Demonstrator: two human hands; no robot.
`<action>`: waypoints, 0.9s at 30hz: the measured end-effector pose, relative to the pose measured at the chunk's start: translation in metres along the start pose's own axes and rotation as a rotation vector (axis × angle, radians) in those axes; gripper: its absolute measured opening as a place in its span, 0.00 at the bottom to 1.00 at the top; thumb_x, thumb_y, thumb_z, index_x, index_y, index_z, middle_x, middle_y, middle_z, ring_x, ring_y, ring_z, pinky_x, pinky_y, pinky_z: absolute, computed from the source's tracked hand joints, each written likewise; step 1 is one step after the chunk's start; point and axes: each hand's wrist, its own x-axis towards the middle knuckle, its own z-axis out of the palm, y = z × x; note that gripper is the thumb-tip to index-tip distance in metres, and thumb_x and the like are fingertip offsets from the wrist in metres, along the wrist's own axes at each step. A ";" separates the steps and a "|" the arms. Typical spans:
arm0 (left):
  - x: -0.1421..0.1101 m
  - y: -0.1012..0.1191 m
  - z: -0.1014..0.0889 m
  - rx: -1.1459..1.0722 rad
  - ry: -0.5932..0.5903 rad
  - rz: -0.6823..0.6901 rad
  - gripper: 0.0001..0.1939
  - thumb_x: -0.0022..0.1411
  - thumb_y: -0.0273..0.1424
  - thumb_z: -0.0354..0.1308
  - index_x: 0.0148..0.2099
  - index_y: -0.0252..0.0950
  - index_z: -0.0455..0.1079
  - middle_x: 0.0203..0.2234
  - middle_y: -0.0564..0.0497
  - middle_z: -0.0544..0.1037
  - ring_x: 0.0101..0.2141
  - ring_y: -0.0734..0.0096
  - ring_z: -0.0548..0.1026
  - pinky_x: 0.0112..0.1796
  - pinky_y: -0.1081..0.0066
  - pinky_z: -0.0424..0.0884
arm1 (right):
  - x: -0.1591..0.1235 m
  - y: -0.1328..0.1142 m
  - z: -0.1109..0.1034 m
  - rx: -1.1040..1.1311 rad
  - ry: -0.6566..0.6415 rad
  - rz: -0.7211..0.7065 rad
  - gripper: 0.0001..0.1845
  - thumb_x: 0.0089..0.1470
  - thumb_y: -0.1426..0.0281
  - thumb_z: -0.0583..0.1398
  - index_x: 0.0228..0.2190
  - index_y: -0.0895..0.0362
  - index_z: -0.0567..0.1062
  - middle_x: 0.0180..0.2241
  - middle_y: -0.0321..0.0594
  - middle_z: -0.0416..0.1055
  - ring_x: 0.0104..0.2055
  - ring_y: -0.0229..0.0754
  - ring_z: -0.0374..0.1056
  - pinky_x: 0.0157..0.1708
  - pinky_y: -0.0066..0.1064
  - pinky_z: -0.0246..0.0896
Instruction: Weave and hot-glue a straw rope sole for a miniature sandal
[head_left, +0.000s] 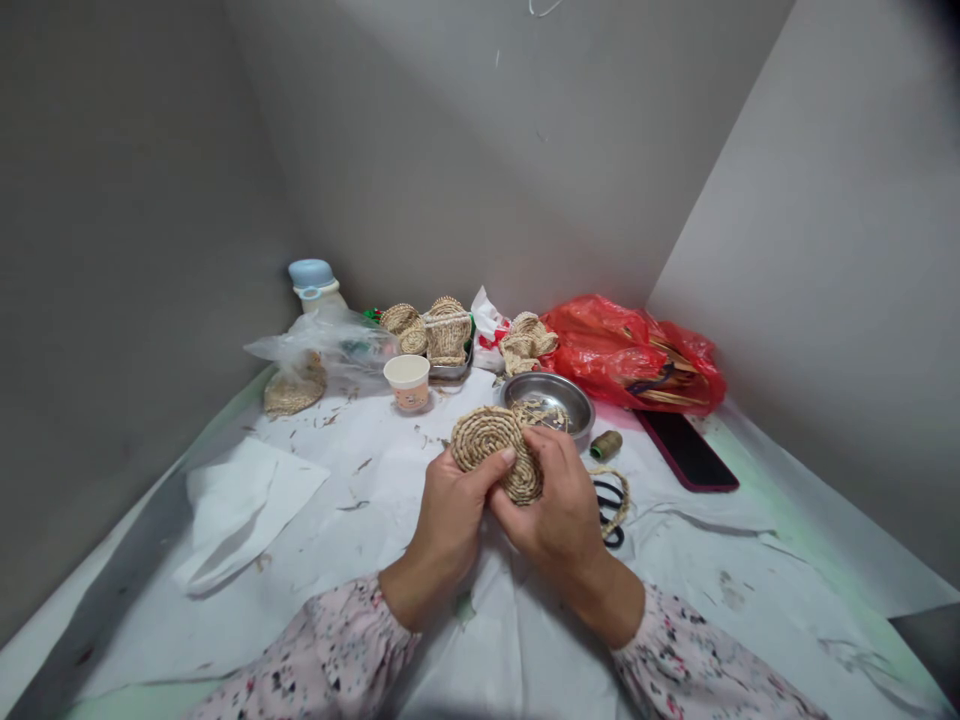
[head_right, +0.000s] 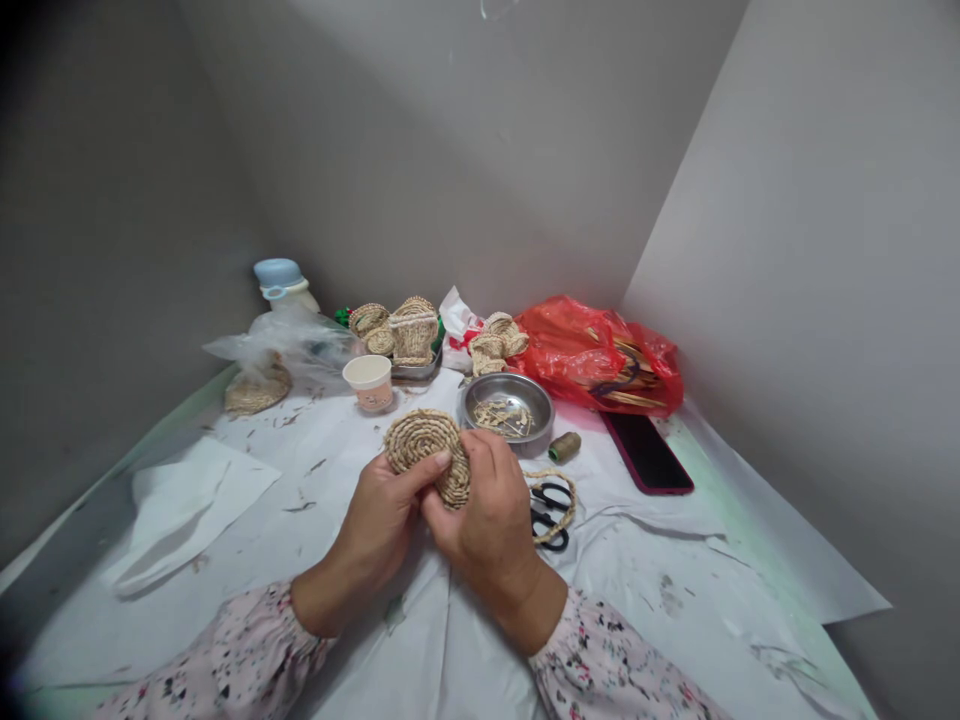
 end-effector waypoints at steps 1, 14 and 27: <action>0.000 0.000 0.000 0.000 0.000 0.000 0.15 0.53 0.31 0.67 0.44 0.31 0.76 0.38 0.43 0.81 0.36 0.65 0.77 0.43 0.64 0.73 | 0.000 0.000 0.000 0.002 0.000 -0.001 0.24 0.46 0.73 0.63 0.47 0.61 0.67 0.43 0.51 0.70 0.47 0.53 0.68 0.48 0.48 0.68; -0.001 0.001 0.001 -0.015 0.010 -0.011 0.15 0.52 0.31 0.68 0.43 0.32 0.77 0.37 0.45 0.82 0.36 0.65 0.77 0.42 0.67 0.73 | -0.001 0.000 0.000 0.011 -0.006 0.021 0.23 0.46 0.73 0.62 0.46 0.58 0.67 0.42 0.50 0.70 0.46 0.53 0.68 0.47 0.50 0.69; -0.001 0.000 0.000 0.001 0.004 -0.004 0.14 0.53 0.31 0.67 0.42 0.32 0.77 0.36 0.45 0.81 0.35 0.67 0.77 0.41 0.67 0.73 | -0.001 0.000 0.000 0.005 0.001 0.024 0.22 0.46 0.73 0.62 0.45 0.58 0.67 0.41 0.49 0.69 0.46 0.52 0.68 0.47 0.50 0.68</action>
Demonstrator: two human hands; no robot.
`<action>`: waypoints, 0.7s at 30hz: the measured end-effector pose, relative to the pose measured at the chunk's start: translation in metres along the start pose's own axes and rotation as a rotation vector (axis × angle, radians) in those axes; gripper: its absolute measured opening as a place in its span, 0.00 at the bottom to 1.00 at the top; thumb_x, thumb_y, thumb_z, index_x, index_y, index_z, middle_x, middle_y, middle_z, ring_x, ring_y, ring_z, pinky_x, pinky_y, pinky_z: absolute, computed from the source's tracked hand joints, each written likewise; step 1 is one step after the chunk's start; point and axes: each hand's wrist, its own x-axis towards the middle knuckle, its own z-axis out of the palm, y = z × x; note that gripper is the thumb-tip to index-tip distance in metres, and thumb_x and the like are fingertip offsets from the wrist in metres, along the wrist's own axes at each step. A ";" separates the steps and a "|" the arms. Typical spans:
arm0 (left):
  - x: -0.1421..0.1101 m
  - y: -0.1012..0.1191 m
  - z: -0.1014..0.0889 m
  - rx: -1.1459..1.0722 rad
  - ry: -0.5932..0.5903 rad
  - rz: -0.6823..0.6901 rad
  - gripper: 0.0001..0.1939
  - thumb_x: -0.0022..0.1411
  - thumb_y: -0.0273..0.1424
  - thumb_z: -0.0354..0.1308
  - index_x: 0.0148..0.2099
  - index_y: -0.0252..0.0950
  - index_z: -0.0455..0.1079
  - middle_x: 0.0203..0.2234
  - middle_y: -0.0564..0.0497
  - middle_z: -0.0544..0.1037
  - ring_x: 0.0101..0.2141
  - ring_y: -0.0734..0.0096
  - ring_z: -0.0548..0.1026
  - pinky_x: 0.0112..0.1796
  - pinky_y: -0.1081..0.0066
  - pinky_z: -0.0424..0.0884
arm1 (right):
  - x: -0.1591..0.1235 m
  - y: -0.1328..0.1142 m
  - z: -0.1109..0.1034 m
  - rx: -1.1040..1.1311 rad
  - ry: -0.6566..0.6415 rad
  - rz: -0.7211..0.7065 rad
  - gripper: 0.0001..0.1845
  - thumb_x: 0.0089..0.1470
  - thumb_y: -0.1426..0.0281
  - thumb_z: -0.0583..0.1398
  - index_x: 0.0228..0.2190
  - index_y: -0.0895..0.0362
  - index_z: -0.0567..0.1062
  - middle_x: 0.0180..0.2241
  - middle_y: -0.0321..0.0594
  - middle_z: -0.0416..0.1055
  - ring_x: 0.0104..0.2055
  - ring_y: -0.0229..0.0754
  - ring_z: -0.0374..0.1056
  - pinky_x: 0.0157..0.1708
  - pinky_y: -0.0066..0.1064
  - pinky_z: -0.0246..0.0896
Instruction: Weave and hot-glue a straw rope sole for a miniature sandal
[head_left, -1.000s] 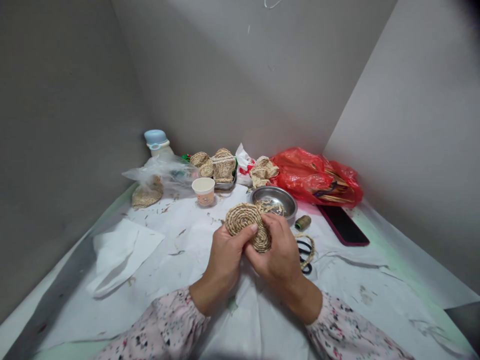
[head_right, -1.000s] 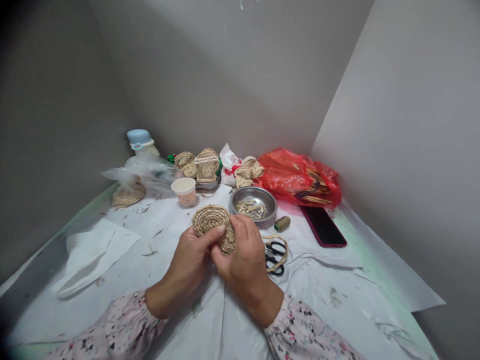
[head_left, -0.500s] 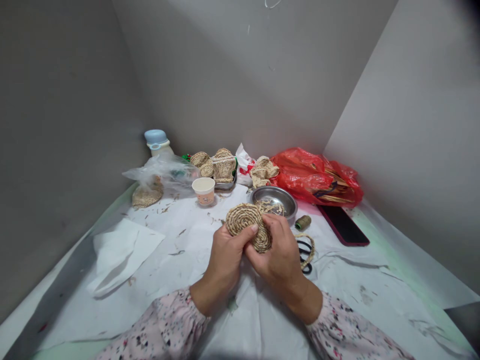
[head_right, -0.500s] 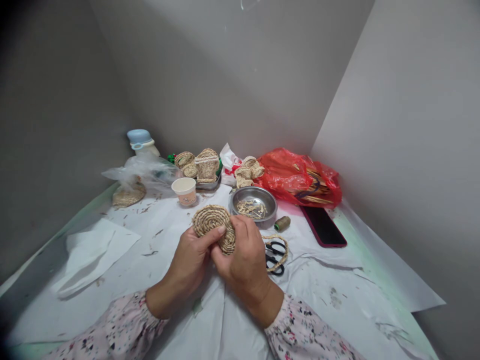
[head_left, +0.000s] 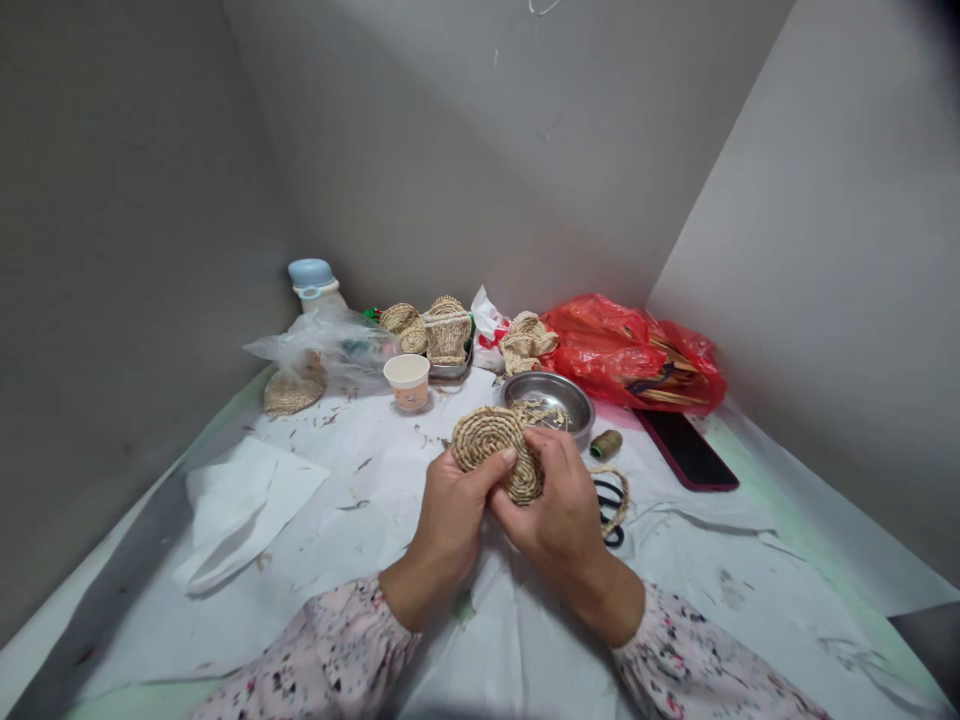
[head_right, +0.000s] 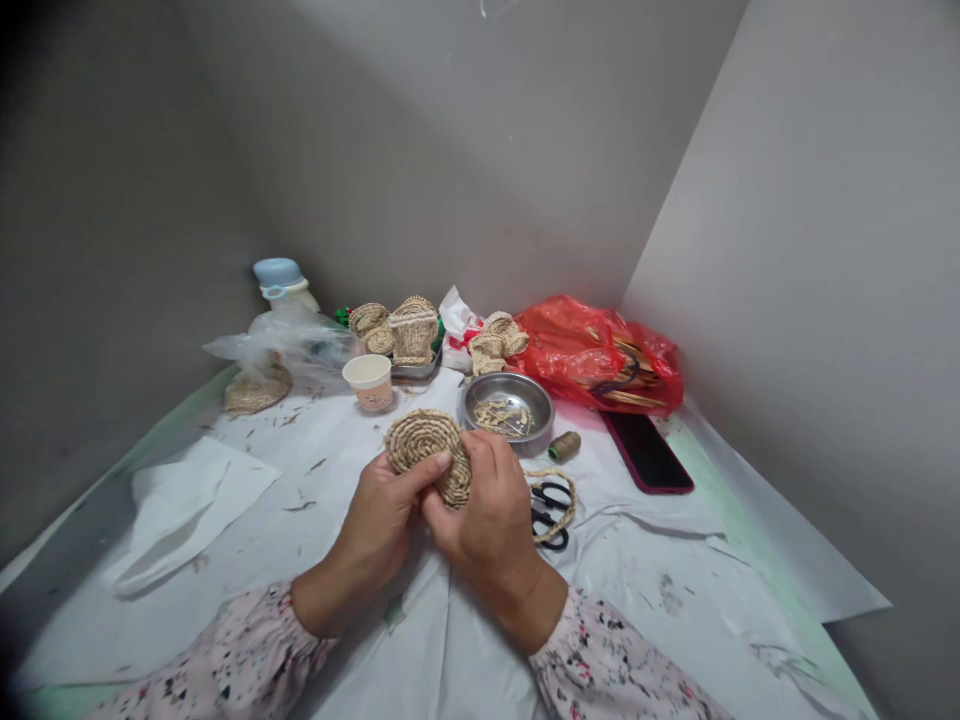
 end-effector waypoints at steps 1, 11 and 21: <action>0.000 0.000 0.000 0.000 0.001 -0.004 0.14 0.53 0.30 0.68 0.42 0.32 0.77 0.36 0.45 0.81 0.35 0.67 0.77 0.41 0.67 0.73 | 0.000 0.000 0.000 -0.003 0.000 -0.002 0.22 0.46 0.73 0.62 0.45 0.58 0.67 0.41 0.49 0.69 0.45 0.52 0.68 0.46 0.50 0.68; -0.001 0.002 0.002 -0.002 0.012 0.011 0.13 0.51 0.31 0.68 0.41 0.32 0.77 0.35 0.45 0.82 0.35 0.65 0.77 0.40 0.67 0.73 | -0.002 -0.001 0.002 0.006 -0.002 0.004 0.25 0.46 0.73 0.62 0.48 0.58 0.65 0.42 0.50 0.68 0.47 0.54 0.66 0.47 0.52 0.67; 0.000 0.003 0.001 -0.033 0.022 0.052 0.15 0.52 0.30 0.68 0.43 0.31 0.76 0.37 0.44 0.82 0.36 0.62 0.78 0.41 0.65 0.74 | -0.003 0.001 0.000 -0.100 -0.082 -0.008 0.33 0.48 0.67 0.63 0.54 0.62 0.62 0.49 0.56 0.66 0.53 0.58 0.62 0.51 0.55 0.63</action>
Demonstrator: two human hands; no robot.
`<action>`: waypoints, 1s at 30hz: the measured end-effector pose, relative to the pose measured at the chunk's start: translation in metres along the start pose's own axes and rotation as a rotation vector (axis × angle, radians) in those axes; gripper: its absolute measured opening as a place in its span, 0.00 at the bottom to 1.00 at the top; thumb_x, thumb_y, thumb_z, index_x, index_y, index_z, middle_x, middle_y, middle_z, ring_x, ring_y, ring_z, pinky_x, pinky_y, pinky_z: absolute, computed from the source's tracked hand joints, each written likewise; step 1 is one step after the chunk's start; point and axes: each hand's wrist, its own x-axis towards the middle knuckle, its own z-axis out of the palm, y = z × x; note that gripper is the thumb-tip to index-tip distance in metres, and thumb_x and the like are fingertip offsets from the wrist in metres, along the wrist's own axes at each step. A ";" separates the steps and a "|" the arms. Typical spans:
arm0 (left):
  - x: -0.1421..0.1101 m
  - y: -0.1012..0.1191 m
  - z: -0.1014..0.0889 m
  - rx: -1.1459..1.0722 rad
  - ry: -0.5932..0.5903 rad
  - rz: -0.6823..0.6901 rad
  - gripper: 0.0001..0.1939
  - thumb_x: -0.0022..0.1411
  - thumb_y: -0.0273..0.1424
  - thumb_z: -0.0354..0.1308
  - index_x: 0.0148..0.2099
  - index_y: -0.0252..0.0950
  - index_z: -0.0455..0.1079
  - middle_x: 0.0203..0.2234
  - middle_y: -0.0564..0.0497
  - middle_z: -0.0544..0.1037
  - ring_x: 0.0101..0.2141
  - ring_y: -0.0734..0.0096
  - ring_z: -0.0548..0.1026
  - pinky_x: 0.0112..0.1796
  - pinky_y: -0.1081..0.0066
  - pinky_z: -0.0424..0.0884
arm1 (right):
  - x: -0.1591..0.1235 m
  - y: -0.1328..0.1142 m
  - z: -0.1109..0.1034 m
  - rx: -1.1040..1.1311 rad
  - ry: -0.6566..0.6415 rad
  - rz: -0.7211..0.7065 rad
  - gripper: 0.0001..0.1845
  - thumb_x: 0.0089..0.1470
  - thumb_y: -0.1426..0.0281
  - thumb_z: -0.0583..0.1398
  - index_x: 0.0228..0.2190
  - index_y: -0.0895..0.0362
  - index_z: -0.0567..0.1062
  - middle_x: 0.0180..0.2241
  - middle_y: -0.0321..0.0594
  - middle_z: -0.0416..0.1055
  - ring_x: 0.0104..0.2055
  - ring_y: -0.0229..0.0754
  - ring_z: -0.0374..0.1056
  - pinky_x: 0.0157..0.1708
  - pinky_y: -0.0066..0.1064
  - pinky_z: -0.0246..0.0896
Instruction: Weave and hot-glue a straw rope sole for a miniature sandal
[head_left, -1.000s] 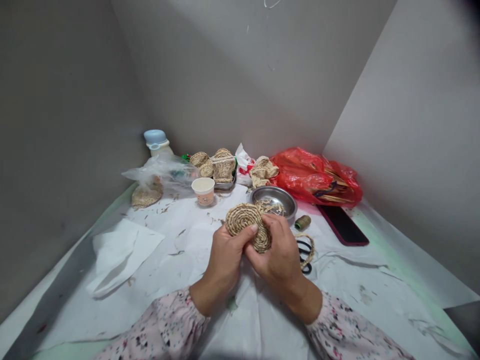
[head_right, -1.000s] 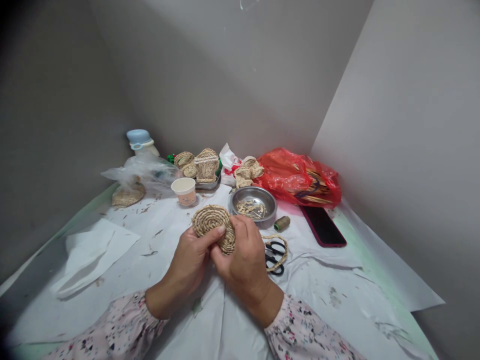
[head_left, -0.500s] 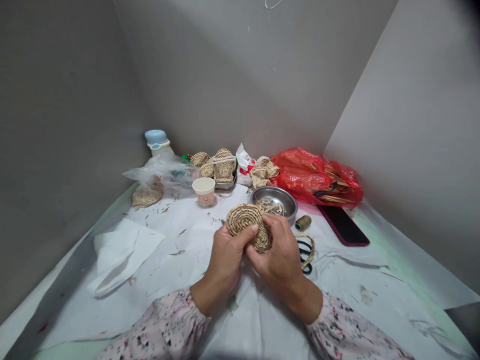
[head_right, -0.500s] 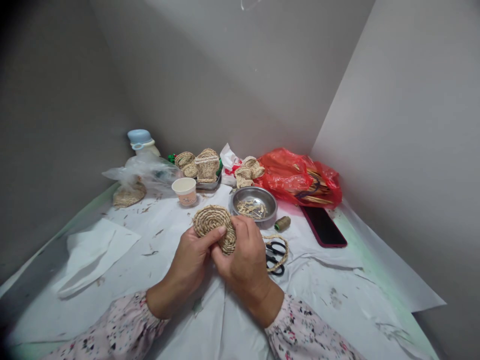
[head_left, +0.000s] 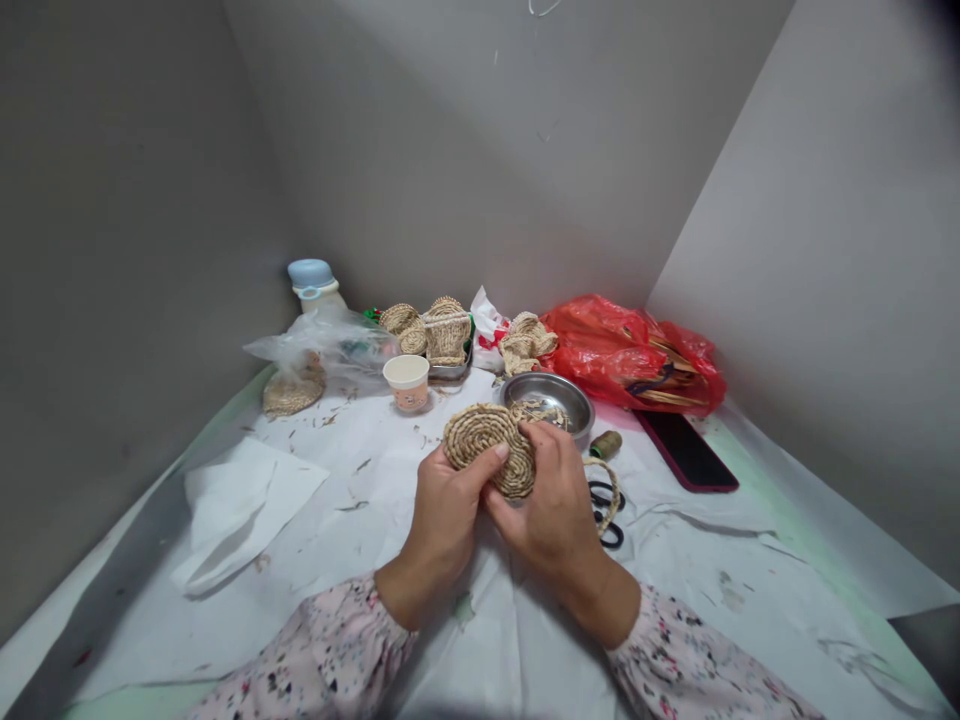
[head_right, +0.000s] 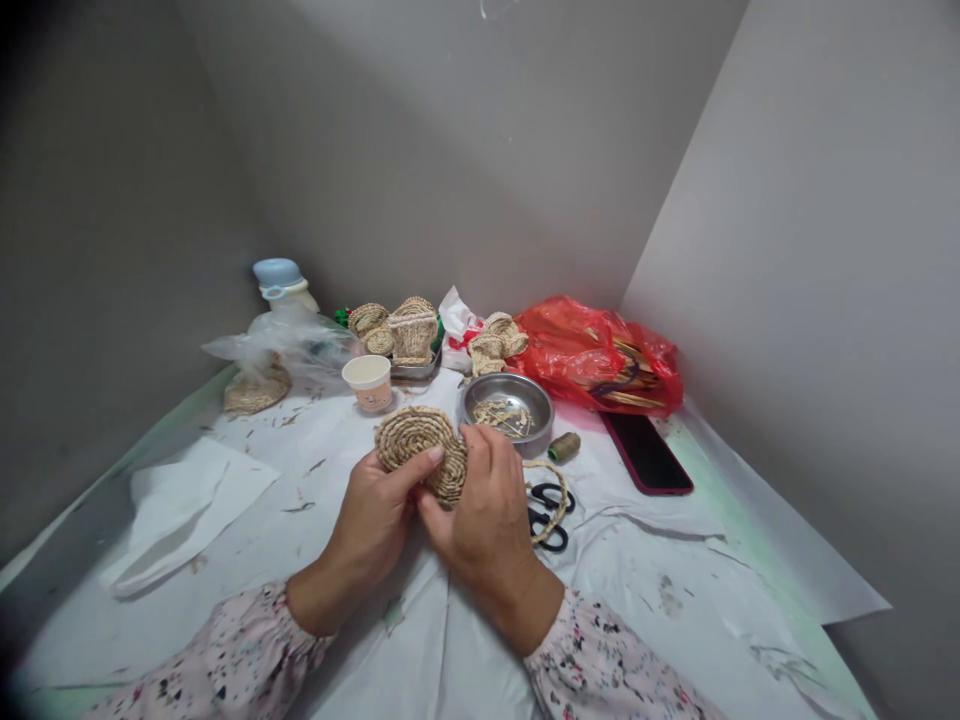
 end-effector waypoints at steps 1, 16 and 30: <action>0.000 0.000 0.000 0.001 -0.005 0.004 0.15 0.52 0.30 0.67 0.43 0.31 0.76 0.37 0.44 0.82 0.36 0.63 0.78 0.41 0.65 0.74 | 0.000 0.001 0.000 -0.001 -0.010 -0.004 0.32 0.48 0.67 0.64 0.53 0.61 0.62 0.48 0.56 0.66 0.52 0.57 0.63 0.50 0.55 0.64; 0.002 -0.002 -0.001 0.015 0.017 -0.014 0.15 0.51 0.31 0.68 0.42 0.33 0.77 0.37 0.45 0.82 0.36 0.64 0.78 0.42 0.66 0.73 | 0.002 0.002 0.000 0.051 -0.035 0.026 0.23 0.47 0.70 0.62 0.47 0.59 0.68 0.40 0.49 0.72 0.42 0.53 0.69 0.43 0.48 0.68; 0.000 0.001 0.004 -0.005 0.056 -0.047 0.15 0.50 0.30 0.68 0.41 0.29 0.75 0.33 0.45 0.81 0.34 0.65 0.77 0.41 0.64 0.74 | 0.004 -0.001 -0.002 0.036 -0.048 0.048 0.20 0.47 0.70 0.62 0.44 0.60 0.71 0.36 0.48 0.73 0.40 0.52 0.70 0.41 0.44 0.68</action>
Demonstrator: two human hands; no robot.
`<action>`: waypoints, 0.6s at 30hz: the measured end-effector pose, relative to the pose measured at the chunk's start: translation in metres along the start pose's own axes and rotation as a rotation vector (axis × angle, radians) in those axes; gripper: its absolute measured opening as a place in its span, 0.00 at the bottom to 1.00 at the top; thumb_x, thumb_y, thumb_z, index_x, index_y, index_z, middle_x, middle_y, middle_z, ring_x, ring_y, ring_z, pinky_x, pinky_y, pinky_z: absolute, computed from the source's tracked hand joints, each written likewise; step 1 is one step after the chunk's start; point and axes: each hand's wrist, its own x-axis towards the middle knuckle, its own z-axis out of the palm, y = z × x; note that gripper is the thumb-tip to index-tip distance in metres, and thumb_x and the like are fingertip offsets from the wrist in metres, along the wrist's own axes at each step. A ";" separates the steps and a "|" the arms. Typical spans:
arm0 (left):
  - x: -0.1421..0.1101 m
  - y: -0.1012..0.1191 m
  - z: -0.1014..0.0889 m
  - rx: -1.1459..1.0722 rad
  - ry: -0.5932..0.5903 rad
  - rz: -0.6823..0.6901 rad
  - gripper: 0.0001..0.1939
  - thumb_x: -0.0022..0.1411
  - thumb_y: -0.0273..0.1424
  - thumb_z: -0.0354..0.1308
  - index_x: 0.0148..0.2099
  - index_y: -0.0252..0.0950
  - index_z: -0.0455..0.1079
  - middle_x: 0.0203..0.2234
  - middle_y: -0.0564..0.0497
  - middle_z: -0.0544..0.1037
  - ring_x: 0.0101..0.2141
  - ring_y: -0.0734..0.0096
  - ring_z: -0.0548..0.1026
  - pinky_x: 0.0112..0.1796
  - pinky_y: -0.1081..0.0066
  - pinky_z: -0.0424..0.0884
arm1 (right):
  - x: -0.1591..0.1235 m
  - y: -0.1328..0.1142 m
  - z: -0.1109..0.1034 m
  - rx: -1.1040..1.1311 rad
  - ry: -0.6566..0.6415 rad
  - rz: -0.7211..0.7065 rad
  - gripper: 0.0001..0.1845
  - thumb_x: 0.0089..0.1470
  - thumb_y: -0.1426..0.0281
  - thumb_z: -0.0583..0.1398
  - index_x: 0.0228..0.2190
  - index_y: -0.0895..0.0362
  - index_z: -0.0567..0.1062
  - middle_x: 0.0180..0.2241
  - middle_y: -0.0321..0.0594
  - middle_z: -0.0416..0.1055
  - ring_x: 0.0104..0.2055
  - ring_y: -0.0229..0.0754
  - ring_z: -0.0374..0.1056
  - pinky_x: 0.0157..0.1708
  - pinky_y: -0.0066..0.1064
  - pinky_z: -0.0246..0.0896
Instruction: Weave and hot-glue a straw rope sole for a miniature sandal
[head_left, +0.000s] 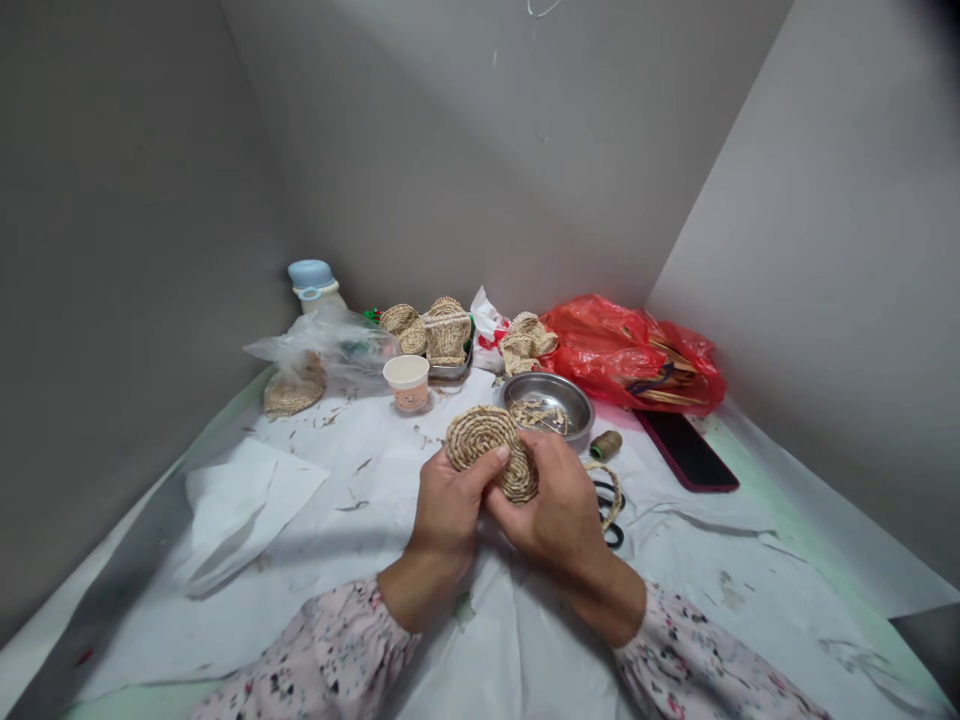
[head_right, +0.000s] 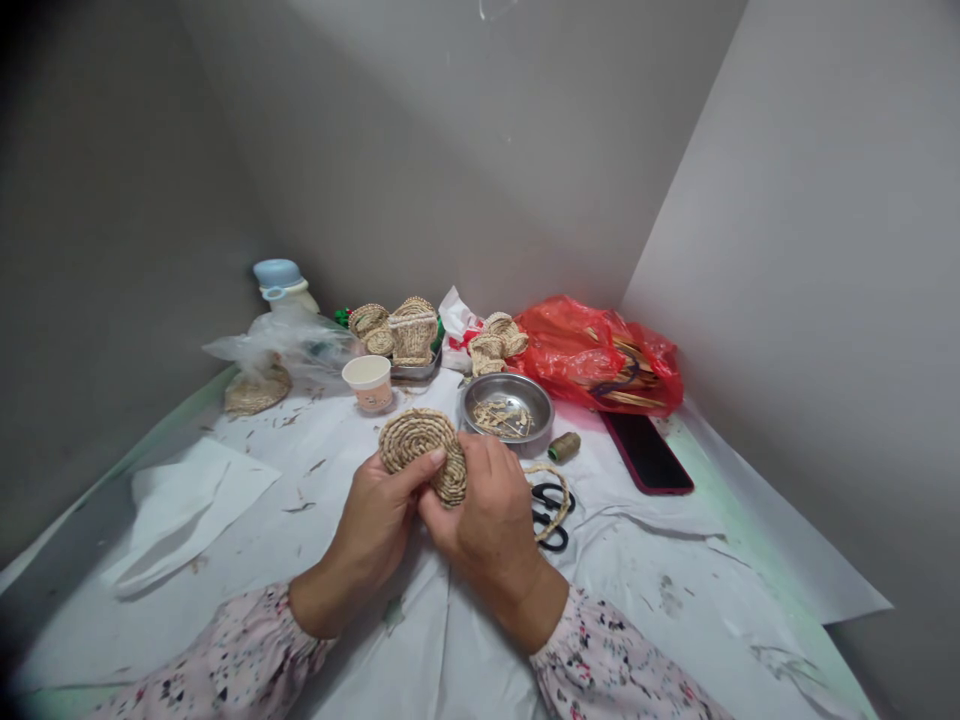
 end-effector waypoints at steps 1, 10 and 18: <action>0.000 0.000 0.000 0.002 0.003 -0.005 0.15 0.50 0.30 0.68 0.41 0.29 0.75 0.33 0.45 0.81 0.34 0.65 0.77 0.40 0.65 0.73 | 0.000 0.000 0.000 0.000 -0.002 0.001 0.19 0.47 0.70 0.62 0.44 0.60 0.71 0.36 0.47 0.73 0.40 0.51 0.70 0.41 0.44 0.68; 0.001 -0.002 -0.002 0.011 -0.003 -0.001 0.15 0.50 0.29 0.68 0.41 0.30 0.75 0.34 0.45 0.81 0.34 0.66 0.77 0.40 0.66 0.73 | 0.000 0.001 0.000 -0.003 -0.018 0.014 0.19 0.47 0.69 0.62 0.43 0.60 0.71 0.36 0.47 0.73 0.39 0.51 0.69 0.41 0.44 0.68; 0.009 0.007 -0.003 -0.062 -0.055 -0.038 0.15 0.49 0.28 0.69 0.40 0.31 0.74 0.30 0.47 0.81 0.31 0.66 0.78 0.37 0.67 0.75 | 0.002 -0.003 -0.007 0.007 -0.115 -0.033 0.31 0.49 0.64 0.64 0.52 0.67 0.66 0.47 0.58 0.70 0.50 0.56 0.66 0.50 0.49 0.64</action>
